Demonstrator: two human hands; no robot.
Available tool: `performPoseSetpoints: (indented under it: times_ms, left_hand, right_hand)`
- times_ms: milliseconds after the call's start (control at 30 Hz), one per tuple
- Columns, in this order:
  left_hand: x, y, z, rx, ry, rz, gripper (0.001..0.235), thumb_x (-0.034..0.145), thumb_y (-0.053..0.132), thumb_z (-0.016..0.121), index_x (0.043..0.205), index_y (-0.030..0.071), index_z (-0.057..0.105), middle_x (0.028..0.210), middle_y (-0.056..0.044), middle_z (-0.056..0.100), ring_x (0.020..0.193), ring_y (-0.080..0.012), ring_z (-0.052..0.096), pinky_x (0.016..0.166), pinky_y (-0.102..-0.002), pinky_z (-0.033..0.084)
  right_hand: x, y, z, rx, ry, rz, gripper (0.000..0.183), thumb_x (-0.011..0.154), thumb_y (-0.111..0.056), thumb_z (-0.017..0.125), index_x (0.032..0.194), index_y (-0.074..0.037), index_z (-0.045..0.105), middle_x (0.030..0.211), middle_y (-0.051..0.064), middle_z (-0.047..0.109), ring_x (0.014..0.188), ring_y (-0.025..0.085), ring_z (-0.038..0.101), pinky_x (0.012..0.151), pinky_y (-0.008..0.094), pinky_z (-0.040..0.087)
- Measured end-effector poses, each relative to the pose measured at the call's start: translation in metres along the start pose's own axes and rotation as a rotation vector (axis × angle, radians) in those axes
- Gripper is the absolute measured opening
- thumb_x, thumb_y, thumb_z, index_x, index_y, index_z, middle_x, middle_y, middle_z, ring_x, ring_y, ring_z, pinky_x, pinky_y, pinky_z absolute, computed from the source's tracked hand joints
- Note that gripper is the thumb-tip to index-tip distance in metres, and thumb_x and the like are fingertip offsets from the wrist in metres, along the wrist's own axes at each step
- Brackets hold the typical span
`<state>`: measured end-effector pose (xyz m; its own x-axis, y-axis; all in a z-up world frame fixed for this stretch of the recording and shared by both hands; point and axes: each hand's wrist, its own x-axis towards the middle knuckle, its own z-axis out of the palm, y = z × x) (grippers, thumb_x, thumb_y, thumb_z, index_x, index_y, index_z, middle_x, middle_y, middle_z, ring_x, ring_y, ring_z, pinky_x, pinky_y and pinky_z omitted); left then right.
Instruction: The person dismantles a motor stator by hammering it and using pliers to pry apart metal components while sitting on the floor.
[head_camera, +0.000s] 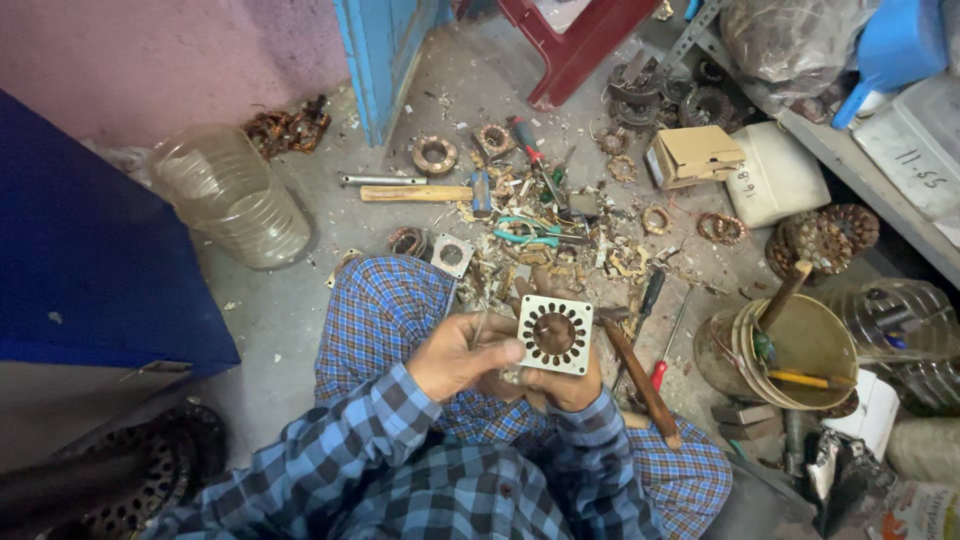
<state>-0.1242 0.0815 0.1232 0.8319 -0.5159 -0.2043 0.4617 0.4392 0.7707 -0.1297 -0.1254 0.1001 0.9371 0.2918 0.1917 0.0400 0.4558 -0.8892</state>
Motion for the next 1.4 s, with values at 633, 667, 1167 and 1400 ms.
performPoseSetpoints:
  times_ms: [633,667,1167,1400]
  left_hand:
    - [-0.135,0.155,-0.001,0.77,0.649,0.576,0.045,0.09,0.016,0.085,0.13,0.003,0.07,0.081,-0.006,0.061,0.069,-0.01,0.052,0.062,-0.028,0.044]
    - [-0.16,0.179,0.0,0.954,0.838,0.568,0.046,0.087,0.017,0.087,0.13,0.006,0.072,0.067,-0.009,0.055,0.056,-0.0125,0.045,0.052,-0.03,0.037]
    - [-0.334,0.29,0.09,1.341,0.982,1.067,0.029,0.104,0.01,0.074,0.128,-0.001,0.061,0.114,-0.006,0.067,0.099,-0.0162,0.06,0.089,-0.029,0.047]
    - [-0.207,0.171,-0.047,1.606,1.156,0.421,0.044,0.084,0.041,0.078,0.109,0.006,0.074,0.104,-0.017,0.074,0.091,-0.0382,0.071,0.078,-0.049,0.056]
  right_hand:
    - [0.047,0.059,-0.033,-0.27,-0.099,0.182,0.119,0.062,0.006,0.084,0.159,-0.017,0.017,0.154,0.014,0.04,0.132,0.028,0.052,0.098,0.046,0.052]
    - [0.052,0.064,-0.034,-0.297,-0.083,0.215,0.116,0.063,0.006,0.083,0.158,-0.017,0.019,0.153,0.014,0.041,0.131,0.028,0.053,0.098,0.045,0.052]
    - [0.041,0.132,-0.095,-0.44,0.053,0.375,0.073,0.078,0.005,0.075,0.147,-0.005,0.051,0.148,0.017,0.057,0.122,0.028,0.063,0.1,0.04,0.052]
    - [0.012,0.094,-0.087,-0.516,0.176,0.458,0.063,0.083,0.002,0.076,0.145,-0.002,0.061,0.132,0.021,0.069,0.111,0.026,0.068,0.093,0.037,0.054]
